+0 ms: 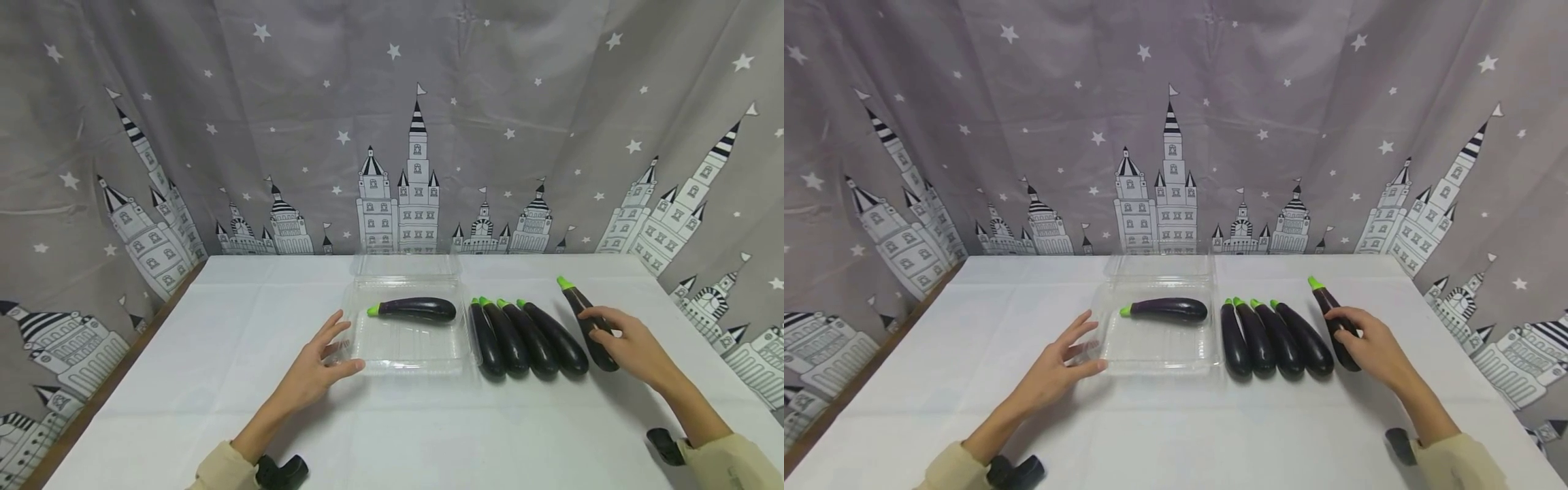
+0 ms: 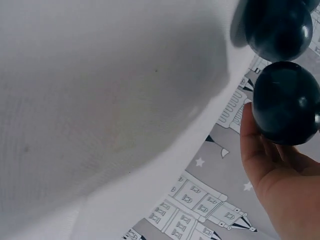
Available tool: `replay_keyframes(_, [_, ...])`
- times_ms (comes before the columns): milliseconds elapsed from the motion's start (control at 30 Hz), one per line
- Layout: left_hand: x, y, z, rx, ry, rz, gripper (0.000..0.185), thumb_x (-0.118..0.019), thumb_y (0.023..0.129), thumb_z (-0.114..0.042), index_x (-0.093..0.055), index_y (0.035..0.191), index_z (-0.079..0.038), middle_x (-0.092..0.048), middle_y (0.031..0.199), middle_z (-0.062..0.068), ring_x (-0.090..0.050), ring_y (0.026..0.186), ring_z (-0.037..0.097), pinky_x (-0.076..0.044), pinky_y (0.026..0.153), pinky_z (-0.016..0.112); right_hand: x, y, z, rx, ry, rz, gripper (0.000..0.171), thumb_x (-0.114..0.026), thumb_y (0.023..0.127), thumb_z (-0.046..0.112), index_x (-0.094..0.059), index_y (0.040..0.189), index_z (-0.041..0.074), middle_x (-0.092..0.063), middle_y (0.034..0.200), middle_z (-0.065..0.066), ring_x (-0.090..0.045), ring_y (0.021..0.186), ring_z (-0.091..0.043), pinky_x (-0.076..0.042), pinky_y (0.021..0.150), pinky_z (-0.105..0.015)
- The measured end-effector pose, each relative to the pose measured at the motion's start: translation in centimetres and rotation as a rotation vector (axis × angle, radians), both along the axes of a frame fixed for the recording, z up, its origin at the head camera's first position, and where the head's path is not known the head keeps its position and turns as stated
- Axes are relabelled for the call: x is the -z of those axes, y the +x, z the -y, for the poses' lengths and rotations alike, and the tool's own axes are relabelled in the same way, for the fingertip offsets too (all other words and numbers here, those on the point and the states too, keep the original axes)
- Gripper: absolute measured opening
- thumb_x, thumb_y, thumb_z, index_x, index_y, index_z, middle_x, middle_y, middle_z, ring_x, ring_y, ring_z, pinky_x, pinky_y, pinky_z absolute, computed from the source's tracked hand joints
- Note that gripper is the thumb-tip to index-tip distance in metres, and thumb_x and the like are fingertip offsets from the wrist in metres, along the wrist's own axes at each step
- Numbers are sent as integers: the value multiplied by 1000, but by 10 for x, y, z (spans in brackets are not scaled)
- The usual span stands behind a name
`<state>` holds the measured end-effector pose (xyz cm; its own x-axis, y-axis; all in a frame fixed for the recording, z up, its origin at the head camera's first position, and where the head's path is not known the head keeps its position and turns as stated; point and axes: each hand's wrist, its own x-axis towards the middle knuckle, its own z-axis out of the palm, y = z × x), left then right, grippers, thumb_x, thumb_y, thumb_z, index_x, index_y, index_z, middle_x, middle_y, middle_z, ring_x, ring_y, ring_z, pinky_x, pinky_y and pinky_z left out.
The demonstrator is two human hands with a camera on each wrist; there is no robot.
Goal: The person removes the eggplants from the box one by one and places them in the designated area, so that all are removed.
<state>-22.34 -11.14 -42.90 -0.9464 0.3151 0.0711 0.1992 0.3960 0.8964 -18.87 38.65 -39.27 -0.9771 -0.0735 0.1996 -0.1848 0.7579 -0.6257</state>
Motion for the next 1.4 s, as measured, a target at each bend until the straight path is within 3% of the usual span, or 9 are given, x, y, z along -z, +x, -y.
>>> replay_keyframes(467, [-1,0,0,-5,11,10,79,-78,86,-26,-38,149,-1,-13,164,6,-36,135,50,-39,105,56,6,-11,-3,-18,39,71,30,-56,92,1,-62,120,-5,-50,130,-36,-45,118,-54,-37,91,-68])
replay_keyframes(867, [2,-1,0,-5,11,15,80,-79,85,-27,-39,149,-3,-13,164,4,-36,135,49,-39,105,55,9,-14,-4,-80,15,48,30,-56,88,-3,-66,116,-3,-57,124,-30,-50,115,-47,-40,90,-59])
replay_keyframes(1400, [-3,1,0,-6,11,9,77,-78,86,-25,-40,148,-2,-14,164,6,-37,135,49,-40,104,55,17,-17,-5,-137,30,65,34,-54,91,-4,-64,123,-6,-57,127,-32,-49,119,-52,-39,94,-65])
